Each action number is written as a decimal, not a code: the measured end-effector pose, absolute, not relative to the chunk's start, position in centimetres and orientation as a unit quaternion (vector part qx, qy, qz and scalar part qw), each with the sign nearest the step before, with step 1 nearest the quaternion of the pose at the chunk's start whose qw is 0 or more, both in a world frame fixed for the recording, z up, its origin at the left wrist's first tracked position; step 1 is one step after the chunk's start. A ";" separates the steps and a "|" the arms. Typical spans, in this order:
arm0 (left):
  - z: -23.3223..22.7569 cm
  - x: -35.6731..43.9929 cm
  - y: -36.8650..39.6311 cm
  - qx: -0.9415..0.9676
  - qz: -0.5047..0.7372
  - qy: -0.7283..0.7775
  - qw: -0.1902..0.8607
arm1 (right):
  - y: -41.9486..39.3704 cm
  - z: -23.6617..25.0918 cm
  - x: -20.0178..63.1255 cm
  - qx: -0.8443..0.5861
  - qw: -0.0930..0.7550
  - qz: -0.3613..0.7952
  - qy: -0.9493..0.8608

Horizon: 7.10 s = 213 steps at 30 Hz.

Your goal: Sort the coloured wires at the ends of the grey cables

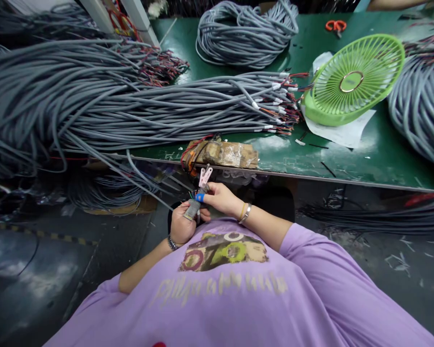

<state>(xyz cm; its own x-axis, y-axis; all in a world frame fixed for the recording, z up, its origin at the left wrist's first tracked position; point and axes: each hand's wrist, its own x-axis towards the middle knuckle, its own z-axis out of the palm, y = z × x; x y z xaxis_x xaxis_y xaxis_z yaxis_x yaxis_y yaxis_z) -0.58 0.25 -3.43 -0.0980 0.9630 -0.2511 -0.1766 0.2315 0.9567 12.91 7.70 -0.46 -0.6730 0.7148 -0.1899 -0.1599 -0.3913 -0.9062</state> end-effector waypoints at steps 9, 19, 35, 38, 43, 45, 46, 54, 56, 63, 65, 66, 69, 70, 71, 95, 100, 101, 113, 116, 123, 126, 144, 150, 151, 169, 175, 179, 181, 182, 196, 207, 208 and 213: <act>-3.7 -0.3 0.4 0.326 0.535 0.538 0.564 | 7.2 -0.8 13.1 -0.315 0.330 0.767 -0.450; -3.5 -0.2 0.3 0.337 0.514 0.550 0.565 | 7.2 -0.8 12.7 -0.319 0.317 0.786 -0.425; -2.2 -0.4 0.5 0.283 0.576 0.510 0.572 | 8.5 -3.0 14.8 -0.324 0.325 0.823 -0.335; -1.2 -0.4 0.7 0.292 0.581 0.496 0.576 | 9.4 -3.4 15.1 -0.331 0.331 0.830 -0.303; 0.2 0.1 1.4 0.317 0.542 0.456 0.631 | 11.2 -2.3 14.3 -0.335 0.305 0.842 -0.292; 0.4 0.4 1.8 0.323 0.526 0.440 0.652 | 11.4 -1.7 13.8 -0.316 0.306 0.842 -0.312; 0.3 0.5 2.0 0.325 0.522 0.434 0.658 | 11.5 -1.6 13.5 -0.306 0.313 0.839 -0.324; -1.4 0.2 3.1 0.328 0.517 0.408 0.677 | 11.3 -2.8 12.2 -0.287 0.360 0.830 -0.317; -1.7 0.1 3.2 0.332 0.521 0.392 0.682 | 11.3 -2.8 12.1 -0.286 0.342 0.847 -0.290; -2.3 0.0 3.2 0.326 0.516 0.376 0.697 | 11.2 -1.6 11.3 -0.275 0.363 0.867 -0.203; -2.3 0.0 3.1 0.323 0.513 0.382 0.697 | 11.2 -1.7 11.1 -0.281 0.383 0.857 -0.199; -2.3 0.0 3.0 0.323 0.512 0.385 0.697 | 11.2 -1.8 11.0 -0.285 0.389 0.853 -0.197; -2.3 0.0 2.9 0.323 0.513 0.387 0.694 | 11.2 -2.0 11.0 -0.291 0.389 0.853 -0.191; -2.2 0.0 2.9 0.324 0.514 0.386 0.694 | 11.2 -2.1 11.0 -0.292 0.383 0.856 -0.187; -2.2 0.0 2.9 0.324 0.515 0.386 0.694 | 11.1 -2.1 11.1 -0.293 0.375 0.861 -0.183; -0.8 1.1 2.2 0.317 0.560 0.438 0.628 | 10.5 -1.0 12.1 -0.305 0.378 0.846 -0.221; -1.0 1.0 2.4 0.308 0.555 0.439 0.636 | 10.6 -0.7 12.4 -0.288 0.344 0.875 -0.183; -1.0 1.0 2.4 0.306 0.551 0.439 0.640 | 10.7 -0.8 12.4 -0.287 0.342 0.877 -0.179; -1.3 1.1 2.4 0.294 0.537 0.450 0.650 | 10.7 -1.0 12.3 -0.281 0.338 0.886 -0.148; -1.3 1.1 2.2 0.295 0.539 0.447 0.650 | 10.7 -1.1 12.6 -0.272 0.323 0.894 -0.149; -0.7 1.1 1.5 0.313 0.547 0.452 0.631 | 10.8 -0.8 13.0 -0.282 0.288 0.897 -0.182; -0.6 1.2 1.5 0.322 0.559 0.458 0.612 | 10.9 -0.9 12.9 -0.285 0.315 0.880 -0.214; -1.4 1.2 1.9 0.321 0.568 0.496 0.574 | 10.9 -1.3 11.6 -0.299 0.372 0.859 -0.185; -1.8 1.1 1.8 0.325 0.557 0.507 0.572 | 10.7 -1.6 11.5 -0.304 0.369 0.862 -0.168; -1.8 1.0 1.7 0.324 0.558 0.507 0.572 | 10.7 -1.7 11.6 -0.303 0.362 0.866 -0.165; -2.2 0.2 0.9 0.409 0.550 0.521 0.508 | 9.2 -1.6 15.7 -0.252 0.243 0.883 -0.313; -2.1 0.0 0.8 0.469 0.539 0.532 0.455 | 9.0 -0.9 15.3 -0.324 0.244 0.851 -0.333; -2.3 -0.2 0.8 0.493 0.537 0.542 0.417 | 8.7 -0.8 14.9 -0.339 0.272 0.835 -0.338; -2.4 -0.3 0.8 0.503 0.539 0.542 0.405 | 8.6 -0.7 14.8 -0.345 0.283 0.828 -0.339; -2.5 -0.4 0.8 0.509 0.539 0.539 0.400 | 8.6 -0.7 14.7 -0.349 0.283 0.826 -0.340; -2.8 -0.7 0.8 0.478 0.565 0.541 0.400 | 8.4 -1.2 14.0 -0.375 0.317 0.800 -0.344; -2.7 -0.4 0.7 0.419 0.595 0.523 0.445 | 10.7 -2.6 13.8 -0.328 0.301 0.870 -0.213; -2.6 -0.3 0.8 0.421 0.592 0.521 0.448 | 10.9 -2.6 13.6 -0.314 0.304 0.873 -0.217; -2.2 0.0 1.4 0.426 0.586 0.525 0.447 | 11.1 -2.1 12.3 -0.281 0.330 0.875 -0.215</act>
<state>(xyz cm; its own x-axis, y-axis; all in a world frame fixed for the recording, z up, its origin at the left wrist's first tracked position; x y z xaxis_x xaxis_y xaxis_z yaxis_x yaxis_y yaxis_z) 0.04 1.39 -2.20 -0.2367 0.9711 0.0294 -0.0767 -0.0489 0.9959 12.27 11.07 -2.09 -0.6242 0.6982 -0.3505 -0.4569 -0.6902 -0.5611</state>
